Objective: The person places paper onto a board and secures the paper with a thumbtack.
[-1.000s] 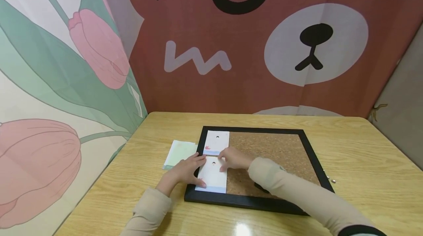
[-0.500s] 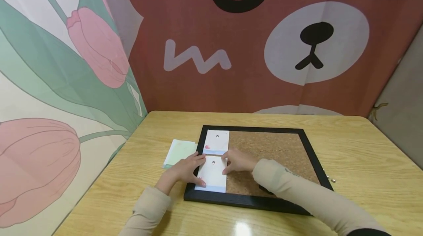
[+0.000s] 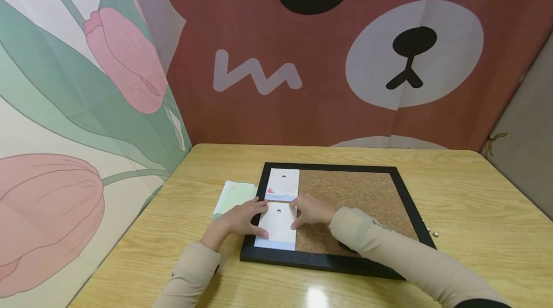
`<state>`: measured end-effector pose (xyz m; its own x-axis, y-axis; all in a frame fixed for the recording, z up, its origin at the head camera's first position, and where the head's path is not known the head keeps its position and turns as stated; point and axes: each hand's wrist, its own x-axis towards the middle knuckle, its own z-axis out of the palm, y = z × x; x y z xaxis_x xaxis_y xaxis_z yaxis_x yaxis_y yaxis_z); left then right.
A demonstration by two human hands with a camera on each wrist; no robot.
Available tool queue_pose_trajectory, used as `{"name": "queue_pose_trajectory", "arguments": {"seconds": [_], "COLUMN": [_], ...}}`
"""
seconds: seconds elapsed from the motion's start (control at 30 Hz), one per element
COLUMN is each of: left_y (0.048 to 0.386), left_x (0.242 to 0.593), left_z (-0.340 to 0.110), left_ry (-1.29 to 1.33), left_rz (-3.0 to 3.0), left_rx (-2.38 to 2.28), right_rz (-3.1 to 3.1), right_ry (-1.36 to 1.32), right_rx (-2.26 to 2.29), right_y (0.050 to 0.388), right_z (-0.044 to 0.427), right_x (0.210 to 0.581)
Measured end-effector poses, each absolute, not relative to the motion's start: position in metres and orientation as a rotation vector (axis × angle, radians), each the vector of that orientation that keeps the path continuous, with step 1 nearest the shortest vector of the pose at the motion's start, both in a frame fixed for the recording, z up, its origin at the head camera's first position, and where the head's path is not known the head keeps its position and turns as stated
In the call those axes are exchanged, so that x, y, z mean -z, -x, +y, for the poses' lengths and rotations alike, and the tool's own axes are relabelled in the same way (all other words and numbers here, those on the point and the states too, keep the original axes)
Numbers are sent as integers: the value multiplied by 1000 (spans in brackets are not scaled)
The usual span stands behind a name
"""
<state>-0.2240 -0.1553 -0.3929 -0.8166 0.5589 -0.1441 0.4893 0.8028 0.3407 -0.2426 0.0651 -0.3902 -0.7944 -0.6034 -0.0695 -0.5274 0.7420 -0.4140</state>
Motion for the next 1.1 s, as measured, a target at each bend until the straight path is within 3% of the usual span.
{"name": "queue_pose_trajectory", "arguments": {"seconds": [0.47, 1.1], "left_y": [236, 257], "left_x": [389, 387], "left_z": [-183, -199], "left_ry": [-699, -77], "left_rz": [2988, 2977], "left_rx": [-433, -76], "right_rz": [2710, 2686], "right_ry": [1065, 1001], "right_rx": [551, 574], "right_y": [238, 236], "right_z": [74, 74], "right_x": [394, 392]}}
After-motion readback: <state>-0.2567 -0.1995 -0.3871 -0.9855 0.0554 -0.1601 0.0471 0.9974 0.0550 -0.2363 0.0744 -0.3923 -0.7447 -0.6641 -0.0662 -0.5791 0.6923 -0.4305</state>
